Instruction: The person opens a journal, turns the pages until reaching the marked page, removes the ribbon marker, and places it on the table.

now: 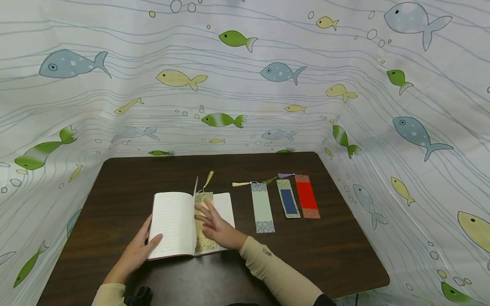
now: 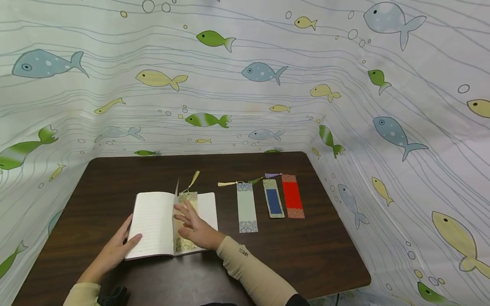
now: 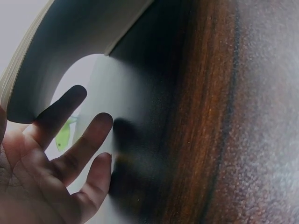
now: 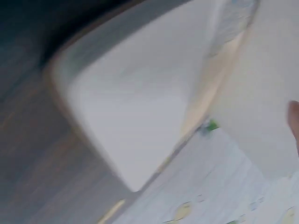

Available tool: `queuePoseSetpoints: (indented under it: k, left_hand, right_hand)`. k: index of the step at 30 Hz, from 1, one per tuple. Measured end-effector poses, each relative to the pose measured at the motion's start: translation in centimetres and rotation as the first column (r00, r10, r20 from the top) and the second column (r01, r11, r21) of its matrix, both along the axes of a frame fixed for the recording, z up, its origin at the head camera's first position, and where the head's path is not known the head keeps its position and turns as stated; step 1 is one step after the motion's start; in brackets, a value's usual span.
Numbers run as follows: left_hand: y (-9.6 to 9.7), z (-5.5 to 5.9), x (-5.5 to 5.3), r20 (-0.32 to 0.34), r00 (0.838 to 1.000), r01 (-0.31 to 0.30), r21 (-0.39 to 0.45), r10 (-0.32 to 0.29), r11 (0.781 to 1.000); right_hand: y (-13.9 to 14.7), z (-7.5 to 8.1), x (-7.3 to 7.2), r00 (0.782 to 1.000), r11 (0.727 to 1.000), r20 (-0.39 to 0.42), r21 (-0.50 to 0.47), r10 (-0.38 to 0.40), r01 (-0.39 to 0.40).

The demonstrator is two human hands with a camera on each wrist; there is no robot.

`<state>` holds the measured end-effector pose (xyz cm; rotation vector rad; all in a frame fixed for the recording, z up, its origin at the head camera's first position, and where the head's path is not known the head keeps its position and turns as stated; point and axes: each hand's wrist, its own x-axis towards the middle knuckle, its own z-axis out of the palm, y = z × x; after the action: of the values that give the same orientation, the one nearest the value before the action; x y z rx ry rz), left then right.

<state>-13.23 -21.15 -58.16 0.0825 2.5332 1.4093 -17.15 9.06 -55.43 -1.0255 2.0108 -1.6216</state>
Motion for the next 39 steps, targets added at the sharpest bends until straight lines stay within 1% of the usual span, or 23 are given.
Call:
queuePoseSetpoints:
  k: [1,3,5,8,10,12,14,17,18,20,23,25,26,28,30,31,32,33,34,35,37,38,39]
  left_hand:
    - [0.0,0.0,0.0,-0.006,1.0,0.001,-0.003,-0.001,1.0]
    - [0.0,0.0,0.0,-0.029,1.0,0.003,-0.008,-0.004,1.0]
    - [0.0,-0.1,0.1,-0.054,0.998,0.012,0.006,-0.012,1.0]
    - [0.0,-0.2,0.1,-0.086,0.996,0.024,0.055,-0.019,0.998]
    - [0.0,-0.4,0.1,-0.099,0.995,0.035,0.099,-0.025,0.995]
    - [0.0,-0.4,0.1,-0.1,0.995,0.03,0.125,-0.017,0.992]
    - [-0.1,-0.4,0.2,-0.082,0.997,0.014,0.155,-0.001,0.988]
    - [-0.2,-0.2,0.3,-0.035,0.999,-0.018,0.18,0.025,0.983]
    - [-0.3,-0.1,0.4,-0.015,0.999,-0.029,0.19,0.033,0.981]
    - [-0.3,-0.1,0.3,-0.009,0.999,-0.031,0.15,0.032,0.988]
    - [-0.3,-0.1,0.3,-0.027,0.999,-0.014,0.061,0.016,0.998]
    - [-0.2,-0.1,0.2,-0.041,0.999,-0.003,0.013,0.003,1.0]
    - [-0.2,0.0,0.3,-0.039,0.999,0.003,0.007,-0.002,1.0]
    - [-0.2,-0.1,0.3,-0.031,0.999,0.008,0.012,-0.007,1.0]
    - [-0.2,-0.1,0.3,-0.026,1.0,0.008,0.019,-0.008,1.0]
    - [-0.2,-0.1,0.3,-0.027,1.0,0.011,0.021,-0.01,1.0]
    - [-0.2,-0.2,0.2,-0.029,1.0,0.013,0.022,-0.012,1.0]
    - [-0.3,-0.3,0.2,-0.031,0.999,0.014,0.017,-0.014,1.0]
    - [-0.3,-0.3,0.2,-0.031,0.999,0.014,0.013,-0.014,1.0]
    - [-0.3,-0.4,0.2,-0.033,0.999,0.015,0.008,-0.015,1.0]
    - [-0.4,-0.4,0.2,-0.034,0.999,0.015,0.001,-0.015,1.0]
    - [-0.4,-0.4,0.2,-0.036,0.999,0.014,0.0,-0.014,1.0]
    - [-0.3,-0.5,0.2,-0.039,0.999,0.014,-0.001,-0.014,1.0]
  right_hand:
    - [-0.3,0.1,0.2,0.997,0.997,-0.06,0.066,0.044,-0.04]
    - [-1.0,0.0,0.8,0.975,0.973,-0.187,0.22,0.118,-0.075]
    - [-1.7,-0.5,1.2,0.945,0.931,-0.275,0.357,0.178,-0.071]
    - [-2.4,-1.6,1.9,0.898,0.853,-0.351,0.52,0.267,-0.05]
    - [-2.8,-2.2,2.2,0.865,0.813,-0.397,0.582,0.307,-0.021]
    - [-3.0,-2.4,2.5,0.829,0.782,-0.447,0.623,0.336,0.019]
    - [-3.2,-2.5,2.6,0.801,0.767,-0.482,0.641,0.354,0.047]
    - [-3.4,-2.4,2.8,0.773,0.753,-0.506,0.656,0.383,0.057]
    - [-3.5,-2.3,2.8,0.768,0.75,-0.506,0.659,0.392,0.051]
    - [-3.5,-2.3,2.8,0.763,0.749,-0.503,0.662,0.406,0.038]
    - [-3.5,-2.2,2.7,0.772,0.759,-0.489,0.651,0.405,0.014]
    - [-3.5,-2.1,2.6,0.773,0.765,-0.489,0.644,0.404,0.007]
    - [-3.5,-2.1,2.5,0.775,0.768,-0.491,0.64,0.398,0.011]
    - [-3.4,-2.0,2.4,0.775,0.774,-0.507,0.632,0.376,0.038]
    - [-3.4,-2.1,2.3,0.771,0.772,-0.543,0.626,0.334,0.107]
    - [-3.3,-2.3,2.3,0.772,0.763,-0.559,0.627,0.303,0.155]
    - [-3.2,-2.4,2.3,0.769,0.747,-0.579,0.63,0.271,0.211]
    - [-3.1,-2.7,2.3,0.764,0.724,-0.598,0.636,0.244,0.267]
    - [-3.0,-2.9,2.3,0.76,0.693,-0.611,0.648,0.223,0.318]
    - [-2.9,-3.1,2.2,0.754,0.655,-0.622,0.663,0.211,0.364]
    - [-2.5,-3.4,2.2,0.752,0.574,-0.624,0.702,0.211,0.421]
    - [-2.2,-3.6,2.1,0.752,0.544,-0.622,0.717,0.218,0.436]
    - [-1.9,-3.7,2.0,0.757,0.522,-0.614,0.731,0.223,0.44]
